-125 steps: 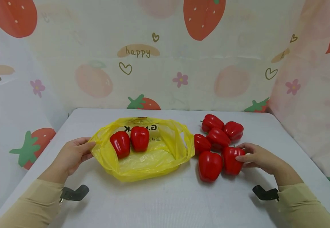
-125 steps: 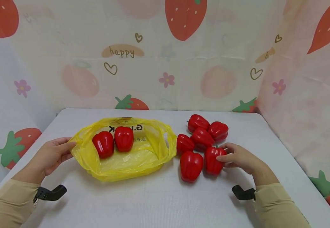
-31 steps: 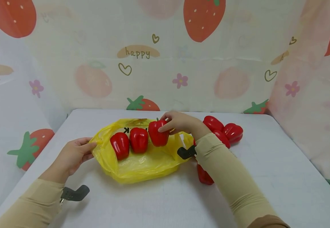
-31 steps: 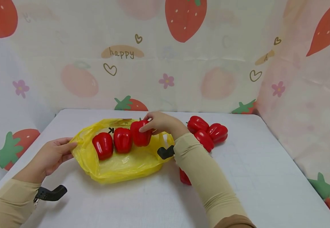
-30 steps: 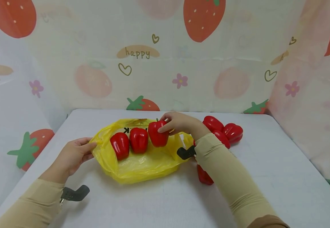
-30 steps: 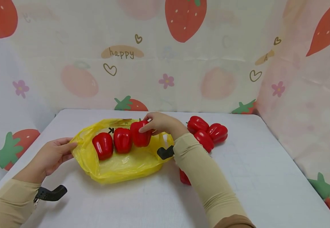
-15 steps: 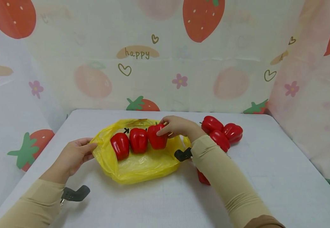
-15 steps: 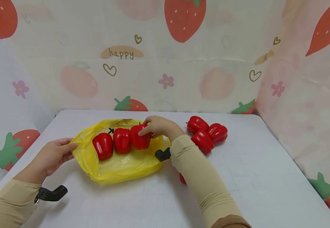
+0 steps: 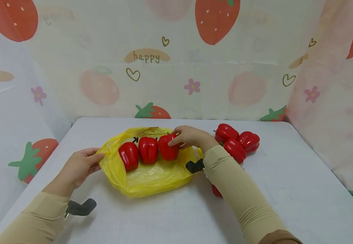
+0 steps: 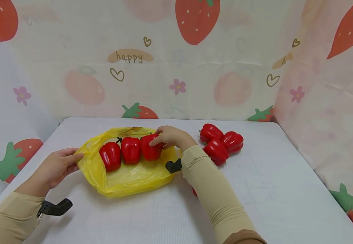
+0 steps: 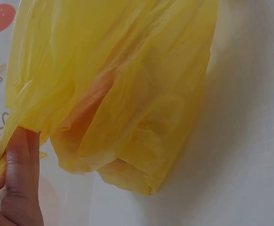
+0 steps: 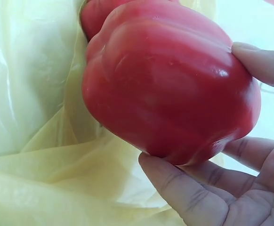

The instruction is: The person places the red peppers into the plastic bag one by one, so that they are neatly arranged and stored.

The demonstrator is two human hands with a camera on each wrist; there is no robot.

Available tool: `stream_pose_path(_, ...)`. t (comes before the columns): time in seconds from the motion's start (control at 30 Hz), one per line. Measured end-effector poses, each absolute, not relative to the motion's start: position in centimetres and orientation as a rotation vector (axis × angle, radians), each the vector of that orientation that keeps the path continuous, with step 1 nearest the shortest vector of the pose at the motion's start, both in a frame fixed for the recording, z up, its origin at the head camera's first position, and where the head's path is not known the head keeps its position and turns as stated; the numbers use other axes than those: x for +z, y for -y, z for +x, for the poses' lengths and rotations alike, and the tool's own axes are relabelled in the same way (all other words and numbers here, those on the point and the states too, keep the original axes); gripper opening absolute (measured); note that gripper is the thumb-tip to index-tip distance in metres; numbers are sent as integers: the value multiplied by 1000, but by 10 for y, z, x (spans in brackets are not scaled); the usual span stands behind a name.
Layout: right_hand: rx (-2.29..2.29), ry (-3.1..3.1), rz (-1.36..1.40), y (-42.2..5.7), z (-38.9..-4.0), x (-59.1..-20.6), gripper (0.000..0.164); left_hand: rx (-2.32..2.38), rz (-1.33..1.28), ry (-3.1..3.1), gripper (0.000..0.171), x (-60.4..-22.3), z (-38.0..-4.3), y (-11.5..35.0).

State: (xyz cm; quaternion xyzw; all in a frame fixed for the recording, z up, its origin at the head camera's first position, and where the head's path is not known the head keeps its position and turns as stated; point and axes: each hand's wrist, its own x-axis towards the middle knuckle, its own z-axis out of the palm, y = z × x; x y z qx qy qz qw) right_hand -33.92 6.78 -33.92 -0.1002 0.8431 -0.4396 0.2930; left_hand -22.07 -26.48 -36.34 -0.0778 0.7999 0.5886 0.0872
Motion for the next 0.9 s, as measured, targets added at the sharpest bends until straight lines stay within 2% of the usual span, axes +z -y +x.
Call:
stream_pose_path(0.2,-1183,-2230,-240,-67,-342,-344,48,1763,-222,-2375,58,-364,-221,265)
stream_pose_path(0.9,-1193,-2219,-198,-55,-342,-357,62,1746,-211,-2387,58,-366,-221,265)
